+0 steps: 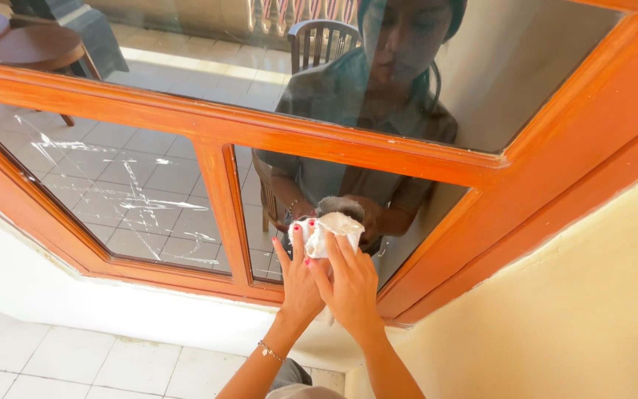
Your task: Cleaning white residue from small glass panes in a wooden door frame using a white cloth.
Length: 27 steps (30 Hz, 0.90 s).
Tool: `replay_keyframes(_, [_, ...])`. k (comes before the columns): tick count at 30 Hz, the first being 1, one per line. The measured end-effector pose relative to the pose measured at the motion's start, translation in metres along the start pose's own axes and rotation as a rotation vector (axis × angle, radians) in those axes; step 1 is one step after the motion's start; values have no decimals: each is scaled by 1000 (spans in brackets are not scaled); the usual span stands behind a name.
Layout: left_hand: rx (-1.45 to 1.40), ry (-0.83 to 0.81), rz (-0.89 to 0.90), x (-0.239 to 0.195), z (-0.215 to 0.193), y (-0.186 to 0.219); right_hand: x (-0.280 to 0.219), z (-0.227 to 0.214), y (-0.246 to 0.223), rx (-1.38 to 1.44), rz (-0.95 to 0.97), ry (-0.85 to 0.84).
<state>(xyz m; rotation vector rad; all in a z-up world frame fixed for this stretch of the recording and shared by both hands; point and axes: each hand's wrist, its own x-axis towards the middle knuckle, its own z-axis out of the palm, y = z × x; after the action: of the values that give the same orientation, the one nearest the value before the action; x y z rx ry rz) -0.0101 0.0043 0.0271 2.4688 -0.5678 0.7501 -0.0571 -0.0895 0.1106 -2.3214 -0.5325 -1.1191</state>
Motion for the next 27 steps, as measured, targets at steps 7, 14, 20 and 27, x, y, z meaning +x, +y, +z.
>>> replay_keyframes(7, [-41,214,97,-40,51,-17,-53,39,25,-6,92,-2])
replay_keyframes(14, [-25,169,66,-22,37,-14,-23,23,13,-35,73,-32])
replay_keyframes(20, [-46,178,51,-29,45,-11,-42,34,24,2,108,-17])
replay_keyframes(27, [-51,208,103,-46,68,-16,-65,46,33,2,122,-3])
